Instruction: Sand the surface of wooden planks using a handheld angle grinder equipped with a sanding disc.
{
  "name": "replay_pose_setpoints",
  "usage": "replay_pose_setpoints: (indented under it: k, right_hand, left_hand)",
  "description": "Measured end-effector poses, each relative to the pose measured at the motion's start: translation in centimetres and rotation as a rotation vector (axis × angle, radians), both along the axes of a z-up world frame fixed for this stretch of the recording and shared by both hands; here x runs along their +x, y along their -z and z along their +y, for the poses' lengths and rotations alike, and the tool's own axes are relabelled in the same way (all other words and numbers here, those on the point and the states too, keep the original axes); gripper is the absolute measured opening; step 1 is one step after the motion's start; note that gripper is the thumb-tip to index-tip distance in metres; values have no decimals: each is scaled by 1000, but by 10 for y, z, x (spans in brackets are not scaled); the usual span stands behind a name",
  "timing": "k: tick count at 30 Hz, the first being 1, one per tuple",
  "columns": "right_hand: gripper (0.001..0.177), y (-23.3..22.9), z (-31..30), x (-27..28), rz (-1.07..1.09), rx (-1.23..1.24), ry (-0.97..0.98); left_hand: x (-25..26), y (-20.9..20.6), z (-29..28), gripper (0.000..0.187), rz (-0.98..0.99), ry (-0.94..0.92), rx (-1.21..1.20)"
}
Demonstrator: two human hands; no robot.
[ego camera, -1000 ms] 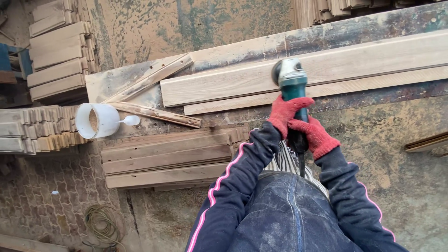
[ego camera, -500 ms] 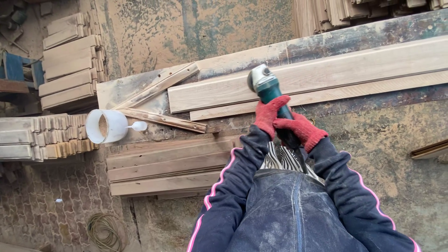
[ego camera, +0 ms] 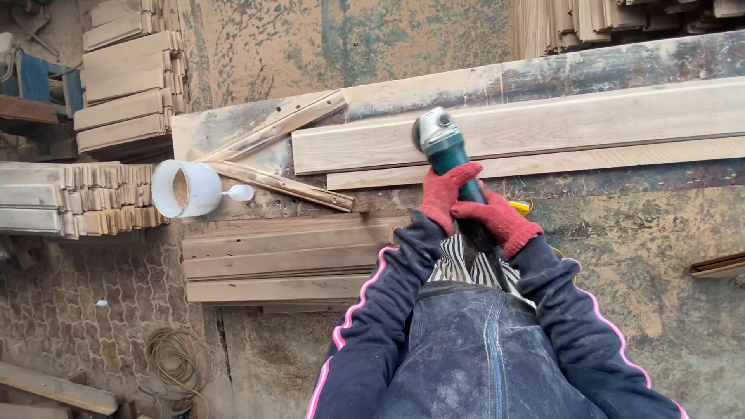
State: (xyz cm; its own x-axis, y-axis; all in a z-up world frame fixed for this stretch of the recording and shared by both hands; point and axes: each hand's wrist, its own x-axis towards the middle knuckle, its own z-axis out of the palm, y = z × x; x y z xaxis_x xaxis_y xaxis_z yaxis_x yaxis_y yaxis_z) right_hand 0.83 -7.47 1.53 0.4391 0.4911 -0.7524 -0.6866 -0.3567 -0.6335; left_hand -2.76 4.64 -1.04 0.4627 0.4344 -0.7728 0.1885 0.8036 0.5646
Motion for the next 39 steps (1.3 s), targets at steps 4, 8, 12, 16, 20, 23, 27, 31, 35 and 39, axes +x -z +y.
replay_pose_setpoints:
  k: [4, 8, 12, 16, 20, 23, 27, 31, 35, 39]
  right_hand:
    - [47, -18, -37, 17, -61, -35, 38]
    - [48, -20, -49, 22, -35, -40, 81]
    - [48, -1, -29, 8, -7, -8, 24]
    - [52, 16, -21, 5, -41, -3, -45]
    - [45, -26, -36, 6, -53, -33, 38]
    - [46, -61, -46, 4, -142, -146, 71]
    - [44, -62, -57, 3, -195, -181, 148]
    - [42, -35, -49, 0, -160, -119, 137]
    - [47, -3, -36, -1, -85, -53, 58]
    - [49, -4, -35, -1, -62, -43, 24]
  left_hand:
    - [32, 0, -31, 68, -2, 50, 4]
    - [42, -4, -45, 70, 8, 62, -3]
    - [22, 9, -27, 70, 38, 0, 19]
    - [10, 8, -11, 76, 74, -24, -3]
    - [24, -2, -34, 65, 0, 41, -2]
    - [41, -6, -53, 64, -55, 94, -30]
    - [54, 9, -62, 71, -45, 188, 11]
    - [39, 9, -47, 63, -99, 85, -65]
    - [17, -1, -26, 66, -6, 52, 2]
    - [12, 3, -21, 65, 21, 54, 19]
